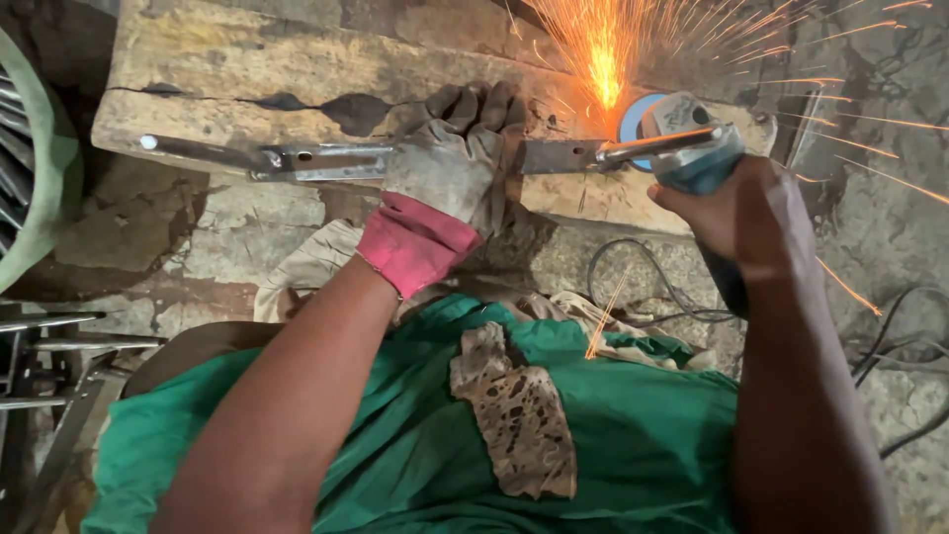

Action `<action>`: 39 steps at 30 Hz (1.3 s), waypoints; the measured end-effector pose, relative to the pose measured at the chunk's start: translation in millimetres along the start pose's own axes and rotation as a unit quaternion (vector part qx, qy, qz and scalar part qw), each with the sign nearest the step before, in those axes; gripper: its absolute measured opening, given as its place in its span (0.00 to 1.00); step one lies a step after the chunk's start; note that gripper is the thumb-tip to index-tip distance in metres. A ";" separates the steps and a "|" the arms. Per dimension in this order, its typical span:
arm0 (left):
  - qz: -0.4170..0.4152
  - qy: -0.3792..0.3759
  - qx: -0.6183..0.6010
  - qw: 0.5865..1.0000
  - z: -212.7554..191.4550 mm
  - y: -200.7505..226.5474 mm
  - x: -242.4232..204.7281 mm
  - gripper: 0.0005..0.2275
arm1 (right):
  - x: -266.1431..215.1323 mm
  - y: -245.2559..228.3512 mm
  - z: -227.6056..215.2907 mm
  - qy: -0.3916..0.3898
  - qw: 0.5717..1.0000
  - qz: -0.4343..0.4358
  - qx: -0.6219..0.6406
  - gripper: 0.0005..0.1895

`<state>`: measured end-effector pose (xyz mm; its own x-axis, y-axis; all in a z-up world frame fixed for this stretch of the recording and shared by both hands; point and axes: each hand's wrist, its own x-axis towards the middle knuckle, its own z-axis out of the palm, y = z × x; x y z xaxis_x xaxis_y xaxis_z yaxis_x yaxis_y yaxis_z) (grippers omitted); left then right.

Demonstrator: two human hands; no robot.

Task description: The recorder is using an angle grinder to grind and polish various metal components on a workbench in a workshop.

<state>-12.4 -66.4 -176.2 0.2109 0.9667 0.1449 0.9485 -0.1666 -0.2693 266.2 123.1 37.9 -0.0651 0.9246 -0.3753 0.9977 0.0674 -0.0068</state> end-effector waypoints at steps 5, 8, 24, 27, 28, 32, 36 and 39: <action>-0.021 -0.119 -0.321 0.939 -9.0 -3.9 4.5 0.09 | -10.4 8.6 0.0 -0.040 0.998 0.024 -0.045 0.38; 0.059 -0.267 -0.181 0.945 -76.2 -25.4 25.5 0.12 | -20.1 2.5 -5.0 -0.060 0.996 0.032 -0.061 0.37; -0.043 0.120 -0.249 0.960 -108.5 -42.3 83.4 0.26 | -5.8 19.2 10.3 -0.018 1.000 0.002 -0.002 0.38; -0.063 0.129 -0.244 0.959 -104.8 -40.0 82.8 0.22 | -7.2 19.5 12.0 -0.022 0.999 -0.009 -0.021 0.38; -0.062 0.121 -0.250 0.959 -110.5 -42.2 83.4 0.23 | -6.0 18.6 12.5 -0.026 1.000 -0.005 -0.016 0.38; -0.054 0.083 -0.238 0.966 -113.9 -45.2 88.1 0.23 | 0.2 11.7 13.6 -0.041 0.999 -0.005 0.020 0.36; -0.077 0.073 -0.169 0.980 -72.7 -33.9 86.1 0.20 | -3.8 -3.7 15.3 -0.041 0.999 -0.022 0.021 0.36; -0.077 0.072 -0.189 0.976 -98.4 -40.3 86.8 0.24 | -6.8 -8.9 16.4 -0.044 0.998 -0.035 0.021 0.37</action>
<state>-9.1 5.1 -59.1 0.0640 0.9534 0.2948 0.9853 -0.1073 0.1331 258.1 110.1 25.3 -0.1347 0.8819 -0.4519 0.9908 0.1138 -0.0733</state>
